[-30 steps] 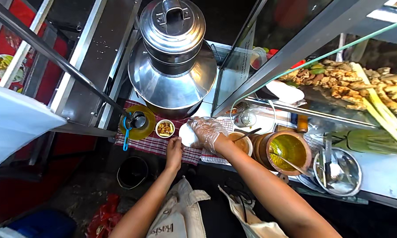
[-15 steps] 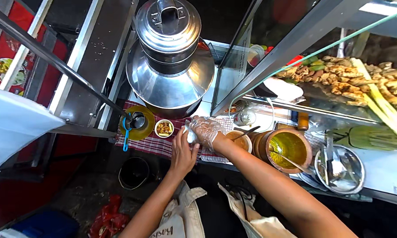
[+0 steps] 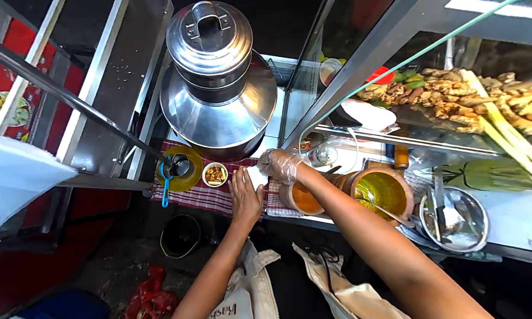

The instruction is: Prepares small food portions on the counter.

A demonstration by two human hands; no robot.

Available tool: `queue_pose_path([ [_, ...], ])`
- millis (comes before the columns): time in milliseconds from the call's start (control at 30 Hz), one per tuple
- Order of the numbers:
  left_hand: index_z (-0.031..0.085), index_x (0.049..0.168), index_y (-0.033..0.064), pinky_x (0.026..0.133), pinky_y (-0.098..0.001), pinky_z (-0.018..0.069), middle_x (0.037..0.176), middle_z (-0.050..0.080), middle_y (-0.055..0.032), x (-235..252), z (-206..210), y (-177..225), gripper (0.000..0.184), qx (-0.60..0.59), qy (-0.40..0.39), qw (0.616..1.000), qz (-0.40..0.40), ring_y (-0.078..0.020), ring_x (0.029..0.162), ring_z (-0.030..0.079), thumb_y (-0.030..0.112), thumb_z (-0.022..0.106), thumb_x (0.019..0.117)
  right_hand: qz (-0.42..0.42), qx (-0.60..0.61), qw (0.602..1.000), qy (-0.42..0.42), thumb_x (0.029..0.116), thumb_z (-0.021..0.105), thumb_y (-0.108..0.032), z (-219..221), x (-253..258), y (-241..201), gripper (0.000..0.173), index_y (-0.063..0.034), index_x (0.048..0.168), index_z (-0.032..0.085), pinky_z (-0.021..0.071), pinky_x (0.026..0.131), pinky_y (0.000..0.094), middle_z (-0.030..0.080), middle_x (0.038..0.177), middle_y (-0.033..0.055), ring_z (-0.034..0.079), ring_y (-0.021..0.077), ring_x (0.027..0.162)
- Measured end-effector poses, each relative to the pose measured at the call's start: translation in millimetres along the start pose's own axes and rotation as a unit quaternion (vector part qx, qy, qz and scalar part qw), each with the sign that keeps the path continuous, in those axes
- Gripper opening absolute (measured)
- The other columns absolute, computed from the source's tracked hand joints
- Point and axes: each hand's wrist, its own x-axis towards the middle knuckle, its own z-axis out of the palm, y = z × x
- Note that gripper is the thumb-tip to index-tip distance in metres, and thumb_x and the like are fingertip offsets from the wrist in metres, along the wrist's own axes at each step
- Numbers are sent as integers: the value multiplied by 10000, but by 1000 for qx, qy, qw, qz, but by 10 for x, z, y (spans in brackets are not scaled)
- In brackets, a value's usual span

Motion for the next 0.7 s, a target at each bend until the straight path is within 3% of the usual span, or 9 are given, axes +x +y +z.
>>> queue_pose_path([
  [100, 319, 1581, -13, 1235, -595, 210, 1644, 292, -223, 1, -16, 24, 708, 10, -6, 1000, -12, -395, 1538, 247, 427, 463, 1046, 47, -3, 999, 4, 959, 689, -162, 130, 56, 18, 168, -3, 994, 733, 532, 911, 571, 706, 1034, 192, 677, 354, 1014],
  [400, 324, 1580, -9, 1230, -588, 233, 1639, 303, -221, 3, 8, 33, 722, 20, 3, 1000, -20, -384, 1531, 272, 452, 465, 1042, 121, 25, 992, 7, 929, 709, -139, 238, 130, -16, 131, -10, 949, 716, 541, 804, 565, 702, 934, 194, 684, 350, 901],
  [700, 337, 1571, -21, 1227, -586, 246, 1627, 317, -235, 16, -54, 70, 710, 23, -19, 999, -26, -388, 1525, 283, 426, 475, 1037, 82, -20, 996, 32, 968, 661, -145, 164, 197, -142, 171, 10, 1023, 708, 541, 880, 593, 701, 1043, 231, 685, 394, 1013],
])
